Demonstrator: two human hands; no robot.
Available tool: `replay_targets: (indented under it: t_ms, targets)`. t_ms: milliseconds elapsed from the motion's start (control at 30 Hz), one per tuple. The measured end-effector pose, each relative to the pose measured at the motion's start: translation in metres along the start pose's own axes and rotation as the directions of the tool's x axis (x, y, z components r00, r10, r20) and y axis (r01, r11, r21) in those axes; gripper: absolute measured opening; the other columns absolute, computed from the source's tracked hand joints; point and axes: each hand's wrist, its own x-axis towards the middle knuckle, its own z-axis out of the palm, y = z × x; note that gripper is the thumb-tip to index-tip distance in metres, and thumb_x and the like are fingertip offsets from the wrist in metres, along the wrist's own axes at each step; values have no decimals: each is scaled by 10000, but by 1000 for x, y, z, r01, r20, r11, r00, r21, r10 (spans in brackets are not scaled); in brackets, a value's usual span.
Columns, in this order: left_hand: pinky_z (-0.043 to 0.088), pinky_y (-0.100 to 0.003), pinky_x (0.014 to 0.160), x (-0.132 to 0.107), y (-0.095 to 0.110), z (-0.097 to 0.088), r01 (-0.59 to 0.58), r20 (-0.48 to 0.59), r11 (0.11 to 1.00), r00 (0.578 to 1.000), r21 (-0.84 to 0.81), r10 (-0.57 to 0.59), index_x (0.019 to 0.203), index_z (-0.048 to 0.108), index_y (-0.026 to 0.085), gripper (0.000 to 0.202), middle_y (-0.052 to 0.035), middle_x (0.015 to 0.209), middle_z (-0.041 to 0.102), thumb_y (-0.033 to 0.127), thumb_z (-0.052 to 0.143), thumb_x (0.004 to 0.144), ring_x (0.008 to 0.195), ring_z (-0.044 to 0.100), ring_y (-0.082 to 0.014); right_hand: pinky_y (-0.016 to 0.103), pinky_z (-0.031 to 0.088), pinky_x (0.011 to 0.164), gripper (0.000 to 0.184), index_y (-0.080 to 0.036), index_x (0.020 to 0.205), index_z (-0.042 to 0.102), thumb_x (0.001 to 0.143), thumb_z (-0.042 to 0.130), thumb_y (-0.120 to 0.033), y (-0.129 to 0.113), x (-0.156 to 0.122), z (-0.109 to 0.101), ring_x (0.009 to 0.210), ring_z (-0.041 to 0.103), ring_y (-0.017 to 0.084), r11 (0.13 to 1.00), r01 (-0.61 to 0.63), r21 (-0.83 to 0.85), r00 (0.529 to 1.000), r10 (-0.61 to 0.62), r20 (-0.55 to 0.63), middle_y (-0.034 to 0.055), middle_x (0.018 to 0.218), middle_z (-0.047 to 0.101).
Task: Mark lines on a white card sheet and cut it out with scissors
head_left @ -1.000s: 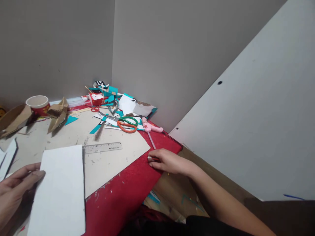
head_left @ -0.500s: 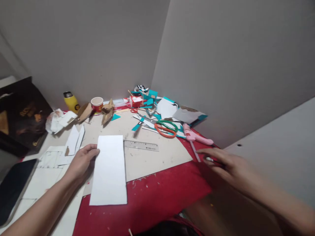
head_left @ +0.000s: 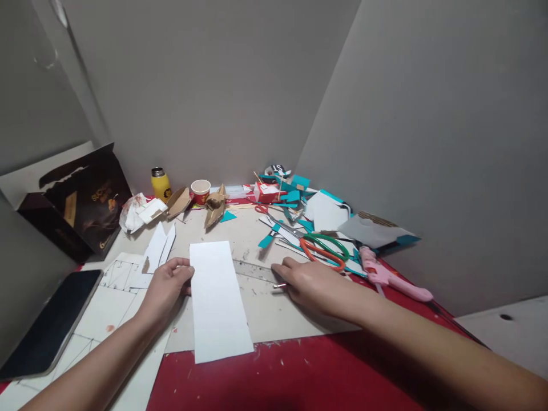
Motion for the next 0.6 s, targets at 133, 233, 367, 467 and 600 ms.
replay_targets:
  t_ms: [133, 233, 367, 467, 600]
  targets:
    - [505, -251, 546, 1, 2, 1, 4, 6, 999, 1000, 44, -4, 975, 623, 159, 280, -13, 681, 681, 281, 733, 748, 588, 608, -140, 292, 307, 528, 270, -149, 1040, 627, 811, 493, -103, 5, -3, -4, 681, 654, 222, 1000, -5, -31, 999, 6, 40, 124, 936, 665]
    - [544, -298, 645, 1, 5, 3, 6, -8, 998, 1000, 66, -6, 1094, 598, 149, 404, -29, 723, 696, 331, 723, 756, 670, 646, -170, 294, 304, 538, 249, -147, 1029, 622, 827, 484, -104, 13, -10, 1, 688, 647, 219, 999, -40, -33, 998, 42, 45, 128, 935, 670]
    - [547, -315, 676, -3, 7, 5, 9, -22, 994, 1000, 107, -6, 1088, 610, 133, 392, -57, 751, 706, 340, 696, 768, 702, 663, -185, 299, 300, 554, 207, -134, 926, 635, 863, 441, -96, 27, -25, 10, 695, 646, 233, 994, -110, 2, 994, 110, 13, 135, 866, 687]
    - [553, -353, 707, -3, 6, 6, -19, -1, 988, 1000, 152, 19, 1046, 626, 140, 360, -93, 803, 725, 364, 689, 771, 762, 681, -221, 293, 294, 541, 218, -156, 813, 626, 903, 428, -152, 35, -42, 9, 661, 636, 225, 988, -139, 66, 990, 139, -6, 113, 804, 696]
    - [504, -459, 906, 0, 4, 4, -125, -3, 960, 991, 250, 130, 1049, 626, 147, 353, -161, 1031, 729, 378, 673, 786, 972, 674, -289, 276, 339, 553, 208, -192, 768, 604, 890, 437, -175, 43, -65, 0, 634, 619, 200, 974, -154, 166, 986, 163, -41, 64, 762, 697]
